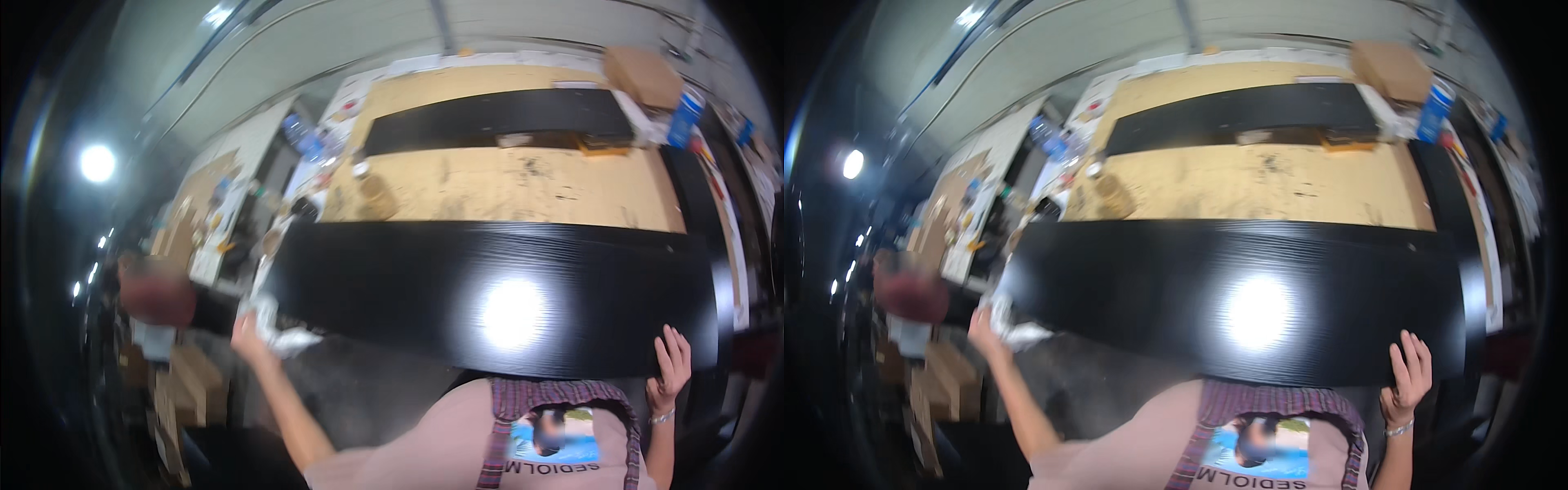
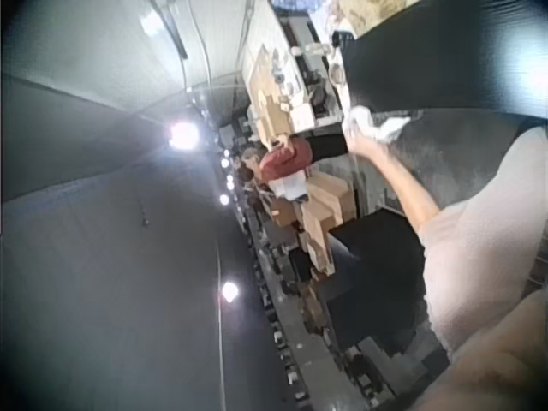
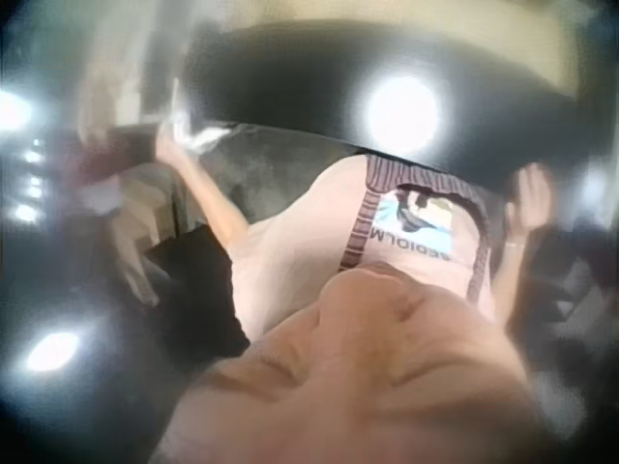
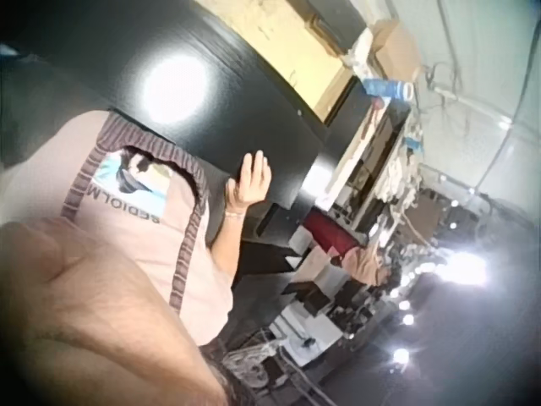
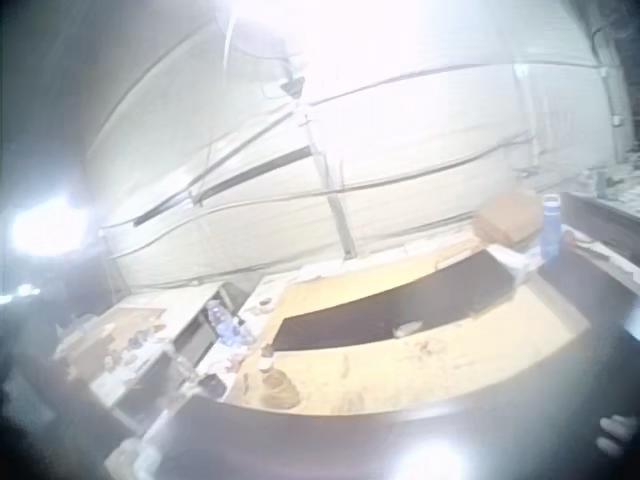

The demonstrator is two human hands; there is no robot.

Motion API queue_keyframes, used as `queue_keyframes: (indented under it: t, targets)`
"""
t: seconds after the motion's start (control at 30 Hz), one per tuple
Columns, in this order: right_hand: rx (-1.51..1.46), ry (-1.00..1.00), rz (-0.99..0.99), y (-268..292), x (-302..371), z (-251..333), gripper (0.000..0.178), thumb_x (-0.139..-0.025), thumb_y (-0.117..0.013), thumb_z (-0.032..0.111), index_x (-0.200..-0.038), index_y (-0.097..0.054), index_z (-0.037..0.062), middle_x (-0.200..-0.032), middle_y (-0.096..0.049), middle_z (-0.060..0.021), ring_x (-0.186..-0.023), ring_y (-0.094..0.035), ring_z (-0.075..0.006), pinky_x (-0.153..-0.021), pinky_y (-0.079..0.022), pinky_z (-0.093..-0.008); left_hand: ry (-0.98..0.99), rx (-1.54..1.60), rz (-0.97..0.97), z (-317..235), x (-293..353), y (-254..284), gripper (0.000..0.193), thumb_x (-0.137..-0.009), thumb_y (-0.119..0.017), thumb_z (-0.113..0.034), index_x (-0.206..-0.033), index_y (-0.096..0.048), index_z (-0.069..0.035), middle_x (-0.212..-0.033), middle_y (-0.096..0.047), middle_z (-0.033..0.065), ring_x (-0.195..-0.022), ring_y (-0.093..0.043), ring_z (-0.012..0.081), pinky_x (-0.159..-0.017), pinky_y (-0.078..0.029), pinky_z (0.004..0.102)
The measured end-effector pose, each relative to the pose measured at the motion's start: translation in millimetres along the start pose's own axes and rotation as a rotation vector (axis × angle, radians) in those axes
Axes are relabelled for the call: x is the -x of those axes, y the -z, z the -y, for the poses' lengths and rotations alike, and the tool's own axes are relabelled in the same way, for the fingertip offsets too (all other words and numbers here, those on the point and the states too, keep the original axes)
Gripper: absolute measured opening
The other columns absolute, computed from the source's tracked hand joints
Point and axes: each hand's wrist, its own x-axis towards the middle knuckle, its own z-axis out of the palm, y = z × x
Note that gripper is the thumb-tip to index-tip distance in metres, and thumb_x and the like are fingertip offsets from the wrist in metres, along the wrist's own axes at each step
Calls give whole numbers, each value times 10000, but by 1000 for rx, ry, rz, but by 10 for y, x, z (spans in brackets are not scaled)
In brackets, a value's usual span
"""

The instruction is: The person wipes a long black wooden panel on a workbench with a white cloth, repeatedly folding the cloth and repositioning the panel to clean different sections. The person also briefly uses a small rectangular tool to scrape or rub the surface before resuming wiping.

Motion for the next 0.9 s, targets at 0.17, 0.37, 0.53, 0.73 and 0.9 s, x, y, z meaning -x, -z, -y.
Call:
queue_keyframes:
  t: [0.17,0.37,0.53,0.73,0.9]
  targets:
    - [117,173,-108,591,-509,78,391,-709,-579,78,-1072,-663,-38,-1049,-722,-191,-905,-709,-371,-785,-551,-463,246,252,1037,-201,902,-169,323,-896,-715,-249,-914,-710,73,-858,-722,157,-865,-707,253,-861,-550,373]
    - [163,207,-89,1488,-1509,428,364,-566,-796,190,-831,-601,37,-699,-519,-101,-588,-485,-303,-586,-330,-402,683,470,1531,-713,2032,-1563,691,-888,-737,-256,-1393,-501,152,-1315,-620,331,-1106,-698,370,-970,-563,449]
    - [216,69,-122,1834,-1843,613,410,-589,-813,211,-913,-635,36,-876,-592,-93,-838,-547,-297,-806,-391,-397,597,322,1508,-922,2307,-1900,563,-924,-729,-185,-1413,-521,0,-1332,-615,243,-1140,-676,297,-964,-559,382]
    - [165,-121,57,1911,-1934,552,432,-647,-830,356,-851,-627,35,-766,-570,-124,-755,-573,-325,-730,-423,-403,1141,890,1389,-611,2248,-2009,475,-1083,-451,-415,-1224,-658,-12,-1122,-724,155,-1025,-697,291,-940,-554,442]
    - [154,-346,243,1663,-1593,348,459,-711,-817,451,-933,-764,53,-769,-698,-154,-804,-700,-362,-752,-553,-450,684,505,1403,-842,2383,-1897,442,-1101,-427,-353,-1145,-671,13,-1052,-723,126,-888,-694,225,-815,-556,372]
